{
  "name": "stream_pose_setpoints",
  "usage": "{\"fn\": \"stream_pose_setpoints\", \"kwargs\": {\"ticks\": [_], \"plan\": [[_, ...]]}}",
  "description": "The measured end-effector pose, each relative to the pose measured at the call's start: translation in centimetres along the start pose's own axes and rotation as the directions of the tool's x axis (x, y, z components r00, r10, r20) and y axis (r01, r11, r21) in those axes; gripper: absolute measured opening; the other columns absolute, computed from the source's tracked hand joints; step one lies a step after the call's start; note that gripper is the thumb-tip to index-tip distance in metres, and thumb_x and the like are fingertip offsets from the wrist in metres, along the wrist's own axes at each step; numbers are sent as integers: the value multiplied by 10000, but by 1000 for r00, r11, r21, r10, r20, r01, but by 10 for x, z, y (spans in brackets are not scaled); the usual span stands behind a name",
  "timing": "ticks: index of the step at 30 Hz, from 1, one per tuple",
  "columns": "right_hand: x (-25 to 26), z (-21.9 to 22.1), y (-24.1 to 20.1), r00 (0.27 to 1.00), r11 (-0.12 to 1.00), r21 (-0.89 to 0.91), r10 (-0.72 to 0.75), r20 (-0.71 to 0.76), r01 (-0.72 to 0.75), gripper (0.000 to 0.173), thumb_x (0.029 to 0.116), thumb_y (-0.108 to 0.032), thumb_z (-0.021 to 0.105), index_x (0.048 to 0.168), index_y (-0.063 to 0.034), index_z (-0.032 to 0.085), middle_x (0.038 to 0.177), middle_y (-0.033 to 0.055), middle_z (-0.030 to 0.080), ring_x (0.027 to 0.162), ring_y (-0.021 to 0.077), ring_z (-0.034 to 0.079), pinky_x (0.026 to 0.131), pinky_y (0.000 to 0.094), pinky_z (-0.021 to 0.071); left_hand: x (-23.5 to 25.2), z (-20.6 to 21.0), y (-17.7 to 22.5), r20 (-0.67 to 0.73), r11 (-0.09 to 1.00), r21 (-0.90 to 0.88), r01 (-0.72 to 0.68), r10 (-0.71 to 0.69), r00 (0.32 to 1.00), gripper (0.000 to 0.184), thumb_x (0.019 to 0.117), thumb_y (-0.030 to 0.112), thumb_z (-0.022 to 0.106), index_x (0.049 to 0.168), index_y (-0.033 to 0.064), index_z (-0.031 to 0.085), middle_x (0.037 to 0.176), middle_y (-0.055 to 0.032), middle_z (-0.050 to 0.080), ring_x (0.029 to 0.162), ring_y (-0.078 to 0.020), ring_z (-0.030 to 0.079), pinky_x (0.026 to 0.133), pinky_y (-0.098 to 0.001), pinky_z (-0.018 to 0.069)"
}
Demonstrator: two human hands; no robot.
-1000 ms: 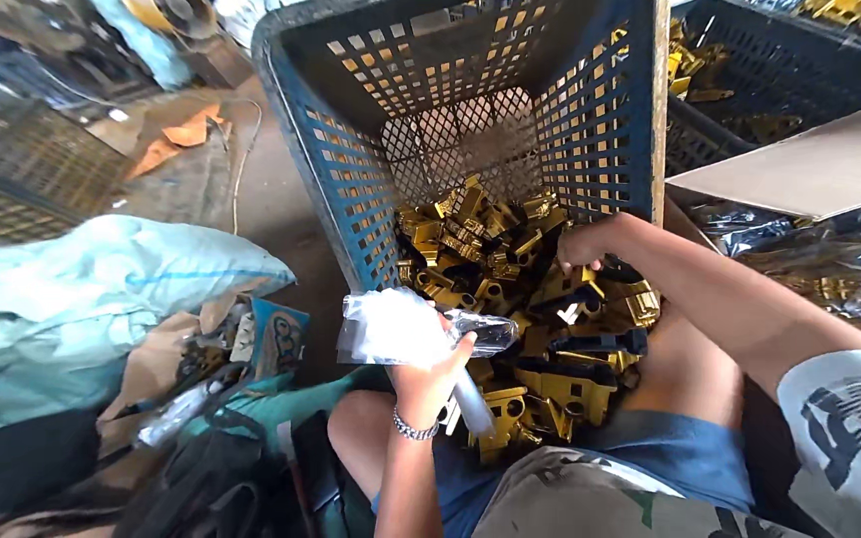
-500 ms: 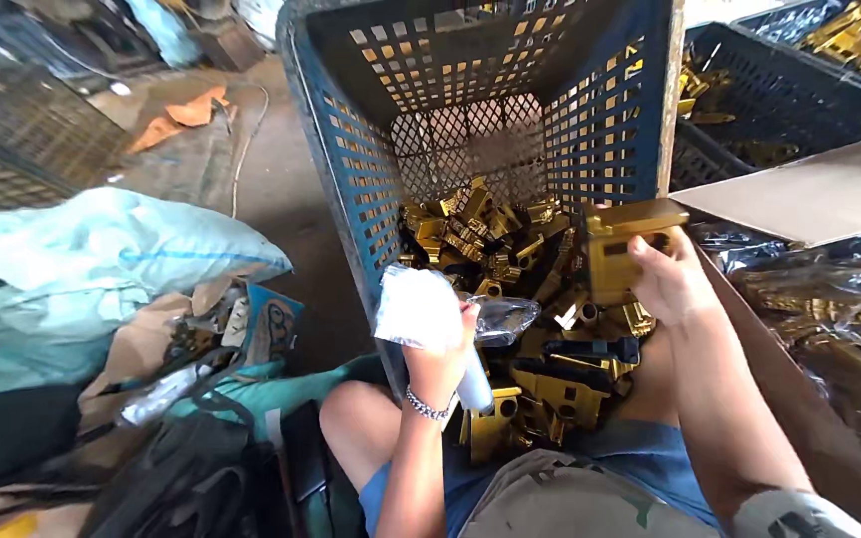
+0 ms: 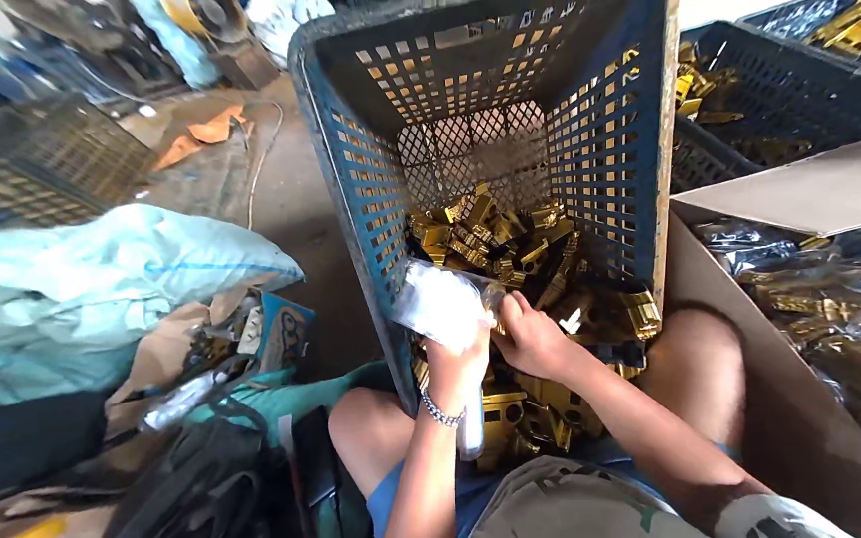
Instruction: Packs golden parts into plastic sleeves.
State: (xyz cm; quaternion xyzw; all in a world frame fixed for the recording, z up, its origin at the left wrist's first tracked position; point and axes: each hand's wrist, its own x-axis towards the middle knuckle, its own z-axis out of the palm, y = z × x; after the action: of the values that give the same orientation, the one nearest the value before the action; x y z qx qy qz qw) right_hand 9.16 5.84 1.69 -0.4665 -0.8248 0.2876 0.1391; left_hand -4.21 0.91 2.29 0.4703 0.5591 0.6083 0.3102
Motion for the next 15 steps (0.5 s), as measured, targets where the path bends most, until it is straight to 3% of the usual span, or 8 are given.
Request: {"fn": "stream_pose_setpoints", "kwargs": {"ticks": [2,4,5,8,11,12,13,15], "plan": [[14,0,2,996,976,206,78,-42,-67,603,937,-173,672,1416,78,403,1412,315,485,1135,402,645,949,493,546,1,2,-12,12,985,115,-131,131,991,356,862,86,739,1111,-134,611,955,-82,707,895,-23,679,859,-205,569],[17,-8,1,995,874,475,94,40,-102,816,850,-142,764,1513,30,320,1463,266,472,1303,325,544,1089,429,464,5,-1,-21,-13,934,246,-261,272,962,506,809,195,825,1120,-152,627,1010,-158,715,974,-87,685,926,-262,555],[14,-12,0,994,801,588,76,81,-109,862,815,-143,810,1528,7,349,1436,226,530,1291,257,565,1089,381,473,7,-4,-25,-80,910,295,-292,328,941,577,767,223,864,1114,-172,625,1018,-198,715,979,-126,695,930,-290,559],[6,-15,1,996,707,707,80,-39,-29,647,883,-225,783,1432,2,526,1307,165,644,1161,155,644,998,296,528,9,-11,-21,-256,895,366,-256,361,897,628,778,197,847,1144,-232,570,1043,-253,682,991,-135,675,942,-265,532],[8,-3,-1,941,716,691,156,-299,101,402,865,-147,750,1198,36,619,1126,153,651,1008,143,642,893,304,541,-11,1,-2,17,853,303,-425,441,897,435,822,216,822,994,-154,670,928,-193,727,918,-112,709,895,-247,563],[8,-2,-1,925,657,743,196,-326,123,345,847,-109,736,1140,9,599,1041,91,640,926,94,644,834,271,557,-13,6,2,84,872,192,-451,443,893,364,835,188,808,984,-121,688,916,-144,738,896,-79,711,871,-226,574],[5,-6,4,914,537,829,239,-327,156,286,854,-74,726,1097,-23,586,981,50,646,867,84,658,794,276,581,-13,6,5,104,916,54,-397,391,915,327,864,143,784,1027,-114,667,936,-102,734,876,-64,705,839,-227,591],[-9,-18,32,896,87,934,262,-358,347,60,945,-104,631,1005,-108,637,886,26,705,773,112,687,721,307,606,-9,-11,15,69,971,-191,-144,160,985,331,898,71,658,1168,-106,584,960,-39,726,816,-79,698,764,-270,608]]}}
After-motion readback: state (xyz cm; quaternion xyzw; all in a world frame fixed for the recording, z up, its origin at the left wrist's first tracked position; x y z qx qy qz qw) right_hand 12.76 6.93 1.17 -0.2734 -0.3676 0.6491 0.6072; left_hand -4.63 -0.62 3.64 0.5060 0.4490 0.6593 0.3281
